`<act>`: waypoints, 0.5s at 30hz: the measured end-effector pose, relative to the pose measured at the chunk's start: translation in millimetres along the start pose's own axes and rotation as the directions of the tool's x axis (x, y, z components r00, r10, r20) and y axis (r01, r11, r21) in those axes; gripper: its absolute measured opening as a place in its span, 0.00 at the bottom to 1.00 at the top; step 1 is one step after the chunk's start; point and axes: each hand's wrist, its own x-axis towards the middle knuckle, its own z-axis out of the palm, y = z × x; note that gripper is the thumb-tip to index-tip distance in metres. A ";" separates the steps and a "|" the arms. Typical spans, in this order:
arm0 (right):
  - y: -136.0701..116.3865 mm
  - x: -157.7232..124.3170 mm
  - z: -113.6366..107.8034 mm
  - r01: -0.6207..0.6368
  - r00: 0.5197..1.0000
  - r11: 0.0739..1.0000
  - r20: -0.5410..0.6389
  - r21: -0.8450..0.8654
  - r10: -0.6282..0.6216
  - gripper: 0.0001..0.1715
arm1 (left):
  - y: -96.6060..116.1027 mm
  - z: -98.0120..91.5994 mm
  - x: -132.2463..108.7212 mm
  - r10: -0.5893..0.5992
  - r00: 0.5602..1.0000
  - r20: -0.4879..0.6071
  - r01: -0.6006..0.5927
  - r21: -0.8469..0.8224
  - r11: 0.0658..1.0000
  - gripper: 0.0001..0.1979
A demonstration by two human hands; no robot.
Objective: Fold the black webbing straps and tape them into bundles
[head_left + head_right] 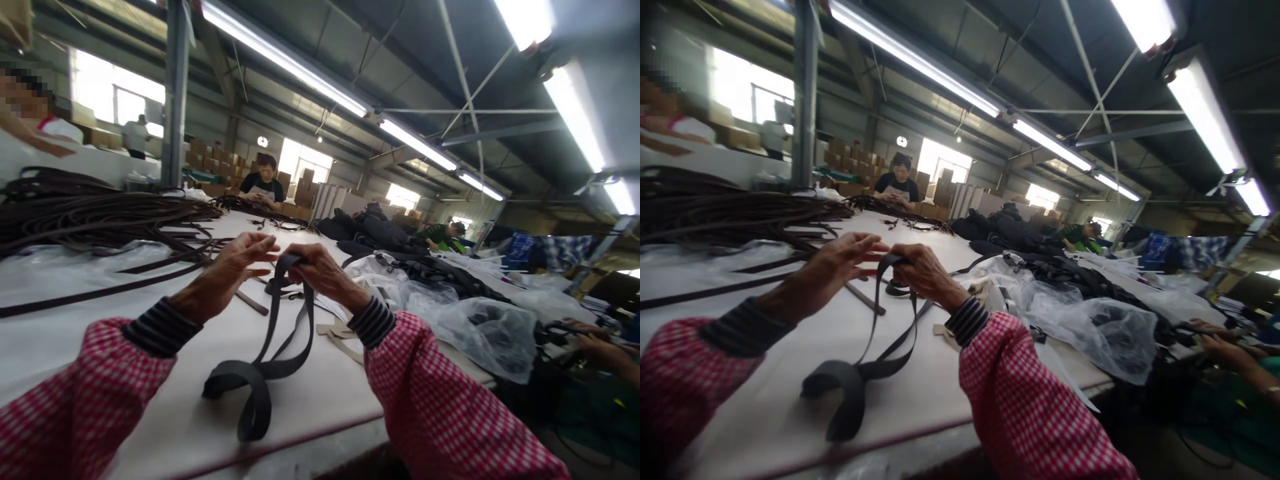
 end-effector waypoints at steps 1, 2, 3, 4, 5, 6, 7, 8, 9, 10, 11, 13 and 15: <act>-6.5 2.0 -7.0 0.041 0.999 0.994 -0.031 -0.097 -0.044 0.09 | -1.5 4.5 -3.1 -0.025 0.992 0.125 0.031 -0.048 0.998 0.20; -13.6 3.8 -12.5 0.083 0.995 0.978 -0.036 -0.190 -0.091 0.09 | -2.5 9.3 -7.0 -0.049 0.970 0.236 0.073 -0.093 0.993 0.20; -21.2 5.4 -16.6 0.127 0.991 0.955 -0.015 -0.268 -0.136 0.08 | -3.0 13.7 -10.9 -0.070 0.945 0.319 0.115 -0.124 0.986 0.20; -28.6 6.8 -19.3 0.171 0.985 0.931 0.023 -0.322 -0.173 0.08 | -3.0 16.8 -14.4 -0.087 0.924 0.373 0.148 -0.137 0.979 0.19; -35.6 7.8 -21.3 0.212 0.977 0.909 0.067 -0.358 -0.201 0.07 | -2.4 18.2 -17.0 -0.097 0.910 0.404 0.165 -0.137 0.977 0.17; -41.9 8.3 -23.1 0.244 0.970 0.889 0.104 -0.388 -0.221 0.07 | -1.2 17.6 -18.4 -0.100 0.904 0.416 0.166 -0.124 0.978 0.15; -47.4 7.9 -25.3 0.265 0.964 0.869 0.133 -0.418 -0.230 0.07 | 0.7 15.2 -18.8 -0.102 0.906 0.411 0.154 -0.095 0.983 0.14; -52.0 6.6 -28.3 0.272 0.962 0.851 0.157 -0.448 -0.224 0.07 | 3.4 11.7 -18.2 -0.111 0.911 0.397 0.142 -0.051 0.988 0.13; -55.8 4.0 -32.5 0.264 0.963 0.841 0.180 -0.472 -0.202 0.06 | 6.8 7.9 -17.2 -0.124 0.917 0.379 0.134 0.002 0.991 0.13; -58.9 0.1 -37.9 0.244 0.965 0.842 0.205 -0.481 -0.162 0.04 | 10.8 4.8 -16.2 -0.137 0.923 0.360 0.126 0.055 0.991 0.14; -61.5 -5.2 -44.5 0.214 0.966 0.857 0.234 -0.470 -0.113 0.03 | 15.2 3.2 -15.8 -0.150 0.925 0.349 0.119 0.107 0.987 0.16; -65.5 -19.1 -59.8 0.123 0.952 0.921 0.307 -0.370 -0.004 0.12 | 24.0 5.7 -17.5 -0.169 0.915 0.366 0.104 0.189 0.976 0.15; -68.1 -34.4 -74.8 0.004 0.920 0.978 0.384 -0.208 0.078 0.23 | 29.9 15.2 -21.7 -0.189 0.882 0.432 0.099 0.223 0.970 0.12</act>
